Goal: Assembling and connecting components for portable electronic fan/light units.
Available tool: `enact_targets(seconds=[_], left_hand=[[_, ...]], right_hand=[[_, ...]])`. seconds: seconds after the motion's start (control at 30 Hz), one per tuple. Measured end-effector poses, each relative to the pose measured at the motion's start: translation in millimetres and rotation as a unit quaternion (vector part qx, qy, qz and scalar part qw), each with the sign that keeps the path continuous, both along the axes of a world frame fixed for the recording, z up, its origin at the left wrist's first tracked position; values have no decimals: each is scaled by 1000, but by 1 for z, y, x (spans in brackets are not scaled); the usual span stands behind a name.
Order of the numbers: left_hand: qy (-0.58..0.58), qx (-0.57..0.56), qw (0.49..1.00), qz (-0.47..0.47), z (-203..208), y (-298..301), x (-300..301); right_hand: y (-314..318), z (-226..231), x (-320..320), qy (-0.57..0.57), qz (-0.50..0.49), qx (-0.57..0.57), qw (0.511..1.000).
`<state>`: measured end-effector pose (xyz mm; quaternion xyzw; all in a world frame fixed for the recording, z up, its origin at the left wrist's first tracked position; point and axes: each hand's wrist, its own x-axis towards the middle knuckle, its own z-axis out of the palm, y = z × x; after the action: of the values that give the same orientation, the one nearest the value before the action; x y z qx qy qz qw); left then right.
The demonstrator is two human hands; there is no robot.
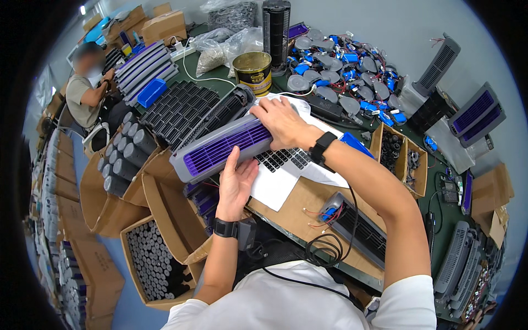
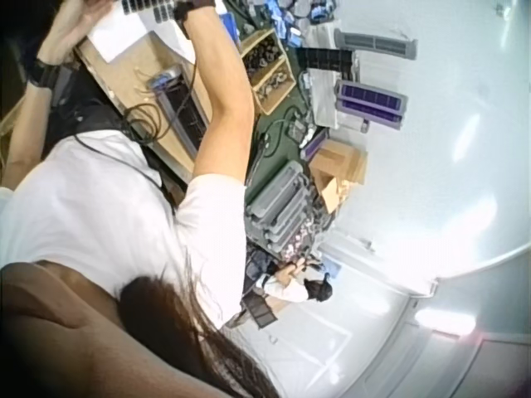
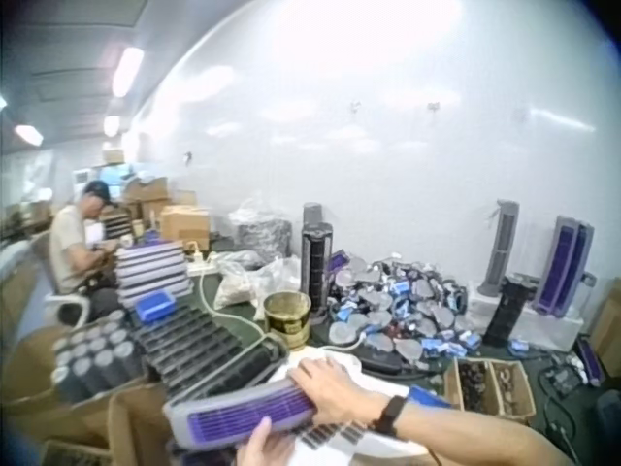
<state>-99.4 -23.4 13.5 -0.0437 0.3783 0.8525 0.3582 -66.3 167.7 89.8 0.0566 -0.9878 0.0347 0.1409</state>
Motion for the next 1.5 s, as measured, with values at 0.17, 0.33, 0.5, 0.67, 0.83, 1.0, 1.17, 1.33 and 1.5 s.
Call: enact_targets(seconds=[0.17, 0.33, 0.5, 0.67, 0.83, 1.0, 1.17, 1.33, 1.5], left_hand=[[-69, 72, 988, -115, 11, -10, 4], [-35, 164, 972, -165, 46, -11, 40], [23, 287, 934, -211, 75, -7, 97], [112, 231, 942, -217, 68, -13, 102], [213, 89, 965, -127, 46, -12, 43], [380, 24, 922, -69, 37, -7, 47], [501, 13, 849, -165, 10, -2, 65], [553, -98, 791, -243, -27, -6, 65], [515, -159, 799, -267, 7, -6, 69]], right_hand=[[-23, 59, 40, 101, -67, 140, 983], [-51, 94, 104, 153, -189, 252, 937], [-136, 67, 182, 100, -172, 123, 972], [-157, 45, 230, 123, -172, -220, 952], [-131, 16, 298, 111, -416, -143, 891], [-99, -19, 337, 57, -447, -108, 886], [-77, -15, 336, 35, -451, -173, 875], [-82, -18, 294, 146, -396, -146, 895], [-98, -25, 253, 131, -345, -197, 908]])
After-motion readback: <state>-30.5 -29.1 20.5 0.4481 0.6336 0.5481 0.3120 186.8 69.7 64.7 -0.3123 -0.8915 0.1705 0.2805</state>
